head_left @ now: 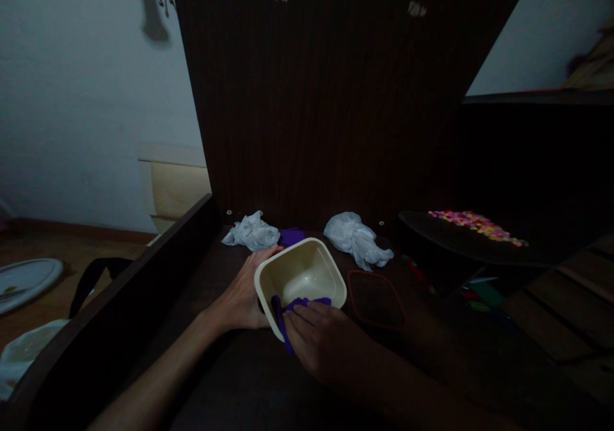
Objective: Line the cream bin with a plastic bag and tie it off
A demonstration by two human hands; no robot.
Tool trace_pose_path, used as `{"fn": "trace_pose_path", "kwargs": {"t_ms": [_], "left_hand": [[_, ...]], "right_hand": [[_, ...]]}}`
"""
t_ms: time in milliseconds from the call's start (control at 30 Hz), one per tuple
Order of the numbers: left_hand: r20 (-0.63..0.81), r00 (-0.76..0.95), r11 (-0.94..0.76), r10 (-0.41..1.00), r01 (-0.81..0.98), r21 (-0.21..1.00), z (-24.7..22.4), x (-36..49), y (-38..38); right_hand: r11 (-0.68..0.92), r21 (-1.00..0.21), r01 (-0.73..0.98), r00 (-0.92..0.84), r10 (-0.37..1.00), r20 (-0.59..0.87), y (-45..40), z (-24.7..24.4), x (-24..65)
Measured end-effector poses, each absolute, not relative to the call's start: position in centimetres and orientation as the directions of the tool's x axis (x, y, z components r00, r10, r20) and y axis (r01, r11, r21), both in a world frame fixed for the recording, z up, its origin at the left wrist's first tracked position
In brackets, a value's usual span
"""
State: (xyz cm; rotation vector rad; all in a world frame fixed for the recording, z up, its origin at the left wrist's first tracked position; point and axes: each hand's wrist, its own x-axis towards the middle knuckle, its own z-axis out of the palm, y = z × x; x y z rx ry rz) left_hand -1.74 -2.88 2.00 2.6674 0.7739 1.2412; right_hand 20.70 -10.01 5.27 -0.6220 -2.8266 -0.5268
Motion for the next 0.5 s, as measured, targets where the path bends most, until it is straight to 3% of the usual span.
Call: {"fn": "trace_pose_path", "kwargs": {"t_ms": [300, 500], "left_hand": [[0.633, 0.561, -0.846, 0.533, 0.338, 0.413, 3.0, -2.4, -3.3], [0.603, 0.598, -0.848, 0.527, 0.321, 0.423, 3.2, -2.8, -3.4]], "right_hand": [[0.88, 0.322, 0.349, -0.937, 0.334, 0.102, -9.1, 8.1, 23.4], [0.927, 0.032, 0.373, -0.923, 0.375, -0.085, -8.4, 10.4, 23.8]]}}
